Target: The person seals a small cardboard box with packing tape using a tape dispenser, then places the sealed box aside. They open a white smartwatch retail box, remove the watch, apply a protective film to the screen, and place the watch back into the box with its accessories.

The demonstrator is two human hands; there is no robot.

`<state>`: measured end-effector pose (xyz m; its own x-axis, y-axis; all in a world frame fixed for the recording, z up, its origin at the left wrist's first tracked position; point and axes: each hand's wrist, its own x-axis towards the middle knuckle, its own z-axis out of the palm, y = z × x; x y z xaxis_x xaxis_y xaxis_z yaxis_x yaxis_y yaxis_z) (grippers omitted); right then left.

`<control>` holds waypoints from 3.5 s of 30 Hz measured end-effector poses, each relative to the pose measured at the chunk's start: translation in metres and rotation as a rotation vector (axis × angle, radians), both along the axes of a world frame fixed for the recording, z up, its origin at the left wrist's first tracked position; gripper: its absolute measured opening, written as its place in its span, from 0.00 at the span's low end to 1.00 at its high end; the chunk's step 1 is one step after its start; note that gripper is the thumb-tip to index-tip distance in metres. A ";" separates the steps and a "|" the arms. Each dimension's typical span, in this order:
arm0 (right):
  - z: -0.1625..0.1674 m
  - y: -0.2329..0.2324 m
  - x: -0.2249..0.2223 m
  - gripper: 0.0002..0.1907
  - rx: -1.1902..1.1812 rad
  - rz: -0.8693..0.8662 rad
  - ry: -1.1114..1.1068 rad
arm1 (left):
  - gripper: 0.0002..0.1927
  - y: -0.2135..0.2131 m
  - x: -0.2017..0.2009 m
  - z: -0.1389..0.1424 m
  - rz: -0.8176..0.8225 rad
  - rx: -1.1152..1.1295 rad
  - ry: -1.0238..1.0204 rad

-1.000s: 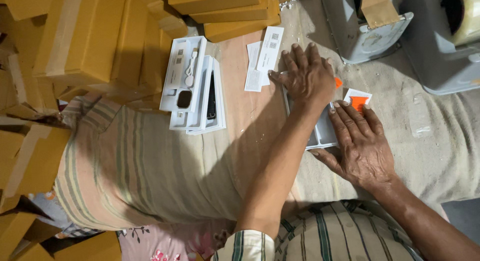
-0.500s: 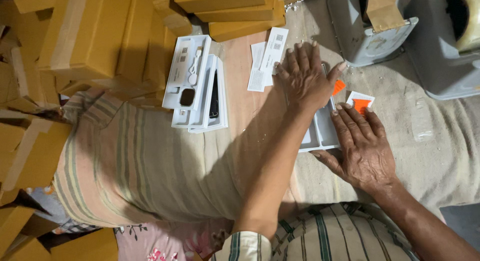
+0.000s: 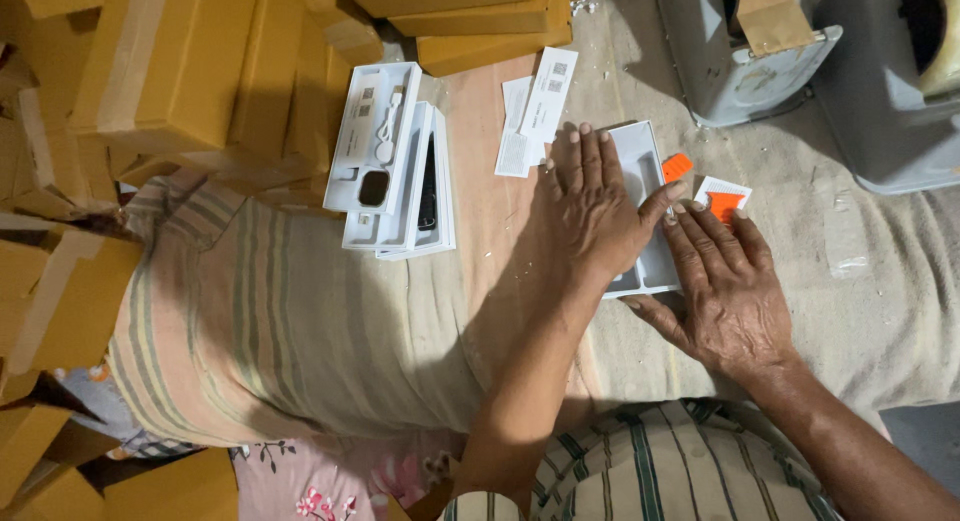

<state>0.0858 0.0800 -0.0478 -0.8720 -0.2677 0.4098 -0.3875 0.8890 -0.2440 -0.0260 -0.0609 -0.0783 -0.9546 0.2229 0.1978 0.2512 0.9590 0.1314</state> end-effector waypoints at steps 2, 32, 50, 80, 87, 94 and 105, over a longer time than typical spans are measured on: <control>-0.001 0.000 0.000 0.48 0.015 -0.009 -0.008 | 0.55 -0.001 0.005 0.002 -0.025 0.102 0.035; -0.003 -0.001 0.000 0.48 0.039 -0.026 -0.002 | 0.56 0.004 -0.008 -0.007 -0.031 0.101 0.004; -0.004 -0.002 0.001 0.47 0.016 -0.011 0.017 | 0.56 0.002 -0.007 -0.008 -0.036 0.091 -0.005; -0.004 -0.001 0.000 0.48 0.043 -0.025 -0.004 | 0.54 0.011 -0.015 -0.005 0.027 0.021 -0.035; -0.001 -0.002 0.001 0.48 0.030 -0.019 -0.007 | 0.49 0.011 -0.011 -0.006 -0.003 0.010 0.003; -0.001 -0.002 0.001 0.47 -0.010 0.000 0.020 | 0.53 0.016 -0.013 -0.014 0.009 0.003 -0.024; -0.002 -0.002 0.001 0.47 0.035 -0.023 0.004 | 0.58 0.013 -0.031 -0.013 0.054 0.093 -0.032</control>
<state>0.0872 0.0783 -0.0503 -0.8764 -0.2618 0.4042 -0.3678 0.9057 -0.2107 -0.0568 -0.0480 -0.0915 -0.9709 0.1530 0.1844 0.1936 0.9543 0.2276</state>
